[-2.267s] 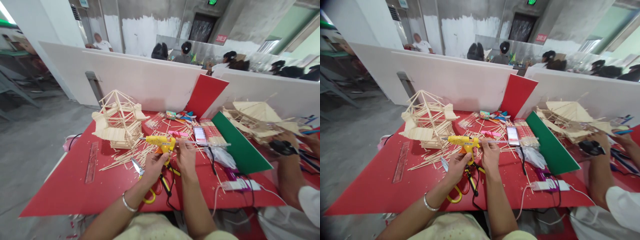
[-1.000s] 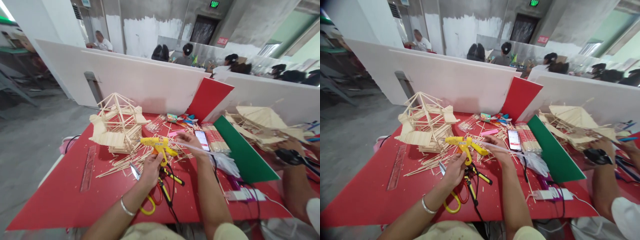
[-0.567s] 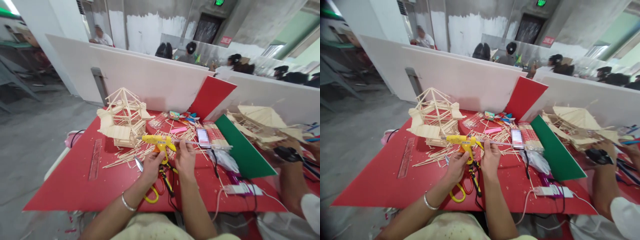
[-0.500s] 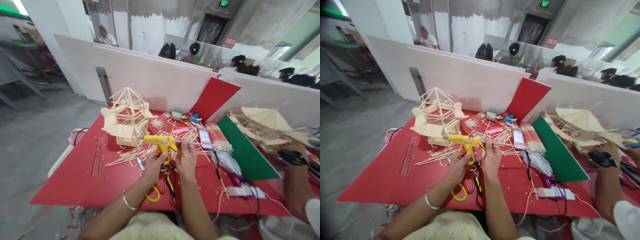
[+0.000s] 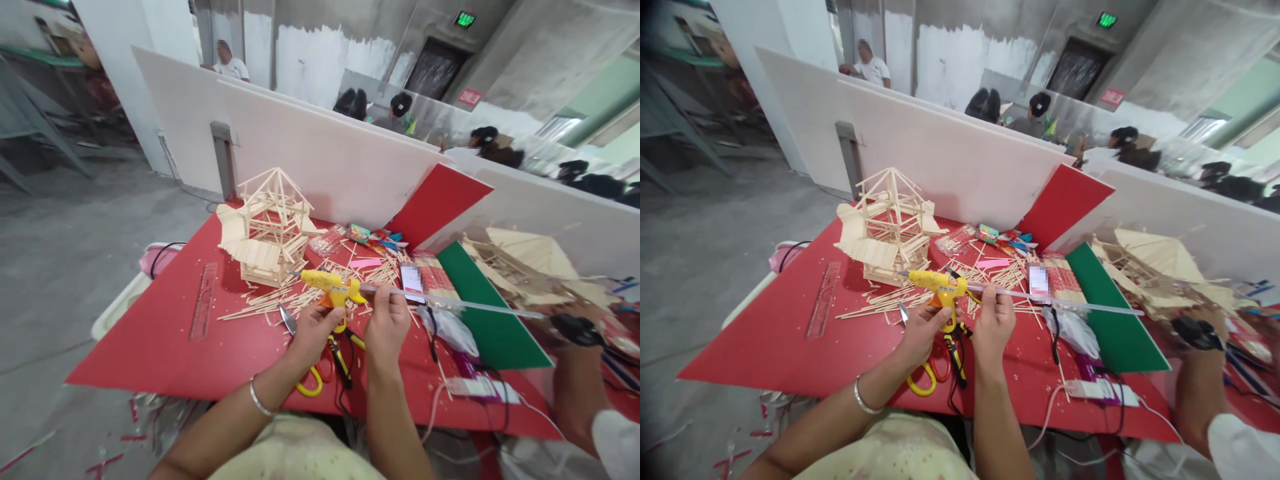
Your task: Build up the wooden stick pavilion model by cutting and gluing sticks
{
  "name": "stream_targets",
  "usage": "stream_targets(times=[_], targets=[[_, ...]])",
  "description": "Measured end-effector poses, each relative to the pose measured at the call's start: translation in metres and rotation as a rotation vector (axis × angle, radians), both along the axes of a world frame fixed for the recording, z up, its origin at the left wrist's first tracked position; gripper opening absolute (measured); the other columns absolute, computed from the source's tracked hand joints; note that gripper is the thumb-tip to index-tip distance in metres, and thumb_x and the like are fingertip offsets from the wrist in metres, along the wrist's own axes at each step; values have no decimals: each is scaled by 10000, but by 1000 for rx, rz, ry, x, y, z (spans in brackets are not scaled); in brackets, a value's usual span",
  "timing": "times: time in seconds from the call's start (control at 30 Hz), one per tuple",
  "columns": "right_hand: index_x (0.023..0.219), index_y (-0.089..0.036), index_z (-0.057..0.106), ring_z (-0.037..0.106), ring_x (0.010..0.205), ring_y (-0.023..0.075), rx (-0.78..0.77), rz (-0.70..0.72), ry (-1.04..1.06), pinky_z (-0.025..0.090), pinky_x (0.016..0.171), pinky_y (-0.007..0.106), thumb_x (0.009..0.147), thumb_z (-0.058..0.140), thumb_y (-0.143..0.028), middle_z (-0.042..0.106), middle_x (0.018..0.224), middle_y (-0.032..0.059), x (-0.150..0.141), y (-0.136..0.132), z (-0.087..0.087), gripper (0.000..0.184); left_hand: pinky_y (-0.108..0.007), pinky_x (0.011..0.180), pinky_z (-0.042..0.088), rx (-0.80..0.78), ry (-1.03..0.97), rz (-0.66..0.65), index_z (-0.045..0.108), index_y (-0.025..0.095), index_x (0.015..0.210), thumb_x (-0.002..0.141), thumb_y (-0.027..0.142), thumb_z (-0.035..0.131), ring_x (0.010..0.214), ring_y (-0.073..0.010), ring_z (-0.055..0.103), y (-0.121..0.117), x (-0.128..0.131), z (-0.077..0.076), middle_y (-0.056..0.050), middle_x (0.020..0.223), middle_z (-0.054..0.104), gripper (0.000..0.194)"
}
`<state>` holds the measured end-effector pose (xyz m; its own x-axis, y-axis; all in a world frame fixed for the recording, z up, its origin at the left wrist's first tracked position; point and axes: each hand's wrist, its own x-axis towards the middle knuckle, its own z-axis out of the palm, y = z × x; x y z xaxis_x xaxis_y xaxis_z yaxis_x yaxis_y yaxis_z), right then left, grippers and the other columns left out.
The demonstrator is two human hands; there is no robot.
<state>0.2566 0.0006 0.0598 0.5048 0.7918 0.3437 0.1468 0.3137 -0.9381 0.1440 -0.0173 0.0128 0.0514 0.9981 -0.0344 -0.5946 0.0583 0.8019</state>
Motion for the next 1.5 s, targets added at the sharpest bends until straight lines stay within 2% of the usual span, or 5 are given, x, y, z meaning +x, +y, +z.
stream_targets(times=[0.53, 1.1, 1.27, 1.37, 1.5], targets=[[971, -234, 561, 703, 723, 161, -28, 150, 174, 597, 737, 365, 906, 612, -530, 705, 864, -9, -19, -9, 2, 308, -284, 689, 485, -67, -147, -50, 781, 118, 841, 724, 493, 823, 664, -154, 639, -8, 0, 1, -79, 767, 732, 396], [996, -213, 567, 721, 811, 234, 210, 26, -188, 602, 708, 436, 930, 595, -464, 719, 988, 88, -57, -14, 33, 261, -296, 705, 493, 8, -456, -297, 771, 100, 947, 714, 544, 817, 679, -173, 666, 9, -28, 8, -139, 855, 746, 504], [1022, -213, 658, 701, 850, 232, 50, 58, -391, 578, 735, 398, 886, 638, -506, 706, 1061, 104, -34, -29, 20, 324, -308, 750, 501, -63, -468, -276, 782, 110, 842, 633, 564, 862, 707, -174, 652, -5, -15, 5, -108, 795, 737, 506], [887, -193, 718, 667, 748, 206, -148, 158, -557, 544, 672, 342, 841, 689, -511, 726, 913, 89, -11, -42, 8, 323, -286, 725, 495, -112, -429, -291, 779, 117, 825, 575, 565, 888, 687, -146, 628, -13, -7, -2, -70, 759, 721, 524], [900, -187, 749, 657, 728, 204, -344, 317, -518, 527, 656, 323, 838, 703, -485, 742, 829, 59, 9, -54, -3, 308, -237, 606, 456, -142, -336, -311, 740, 102, 742, 563, 572, 884, 583, -94, 562, -18, -1, -13, -28, 662, 672, 523]])
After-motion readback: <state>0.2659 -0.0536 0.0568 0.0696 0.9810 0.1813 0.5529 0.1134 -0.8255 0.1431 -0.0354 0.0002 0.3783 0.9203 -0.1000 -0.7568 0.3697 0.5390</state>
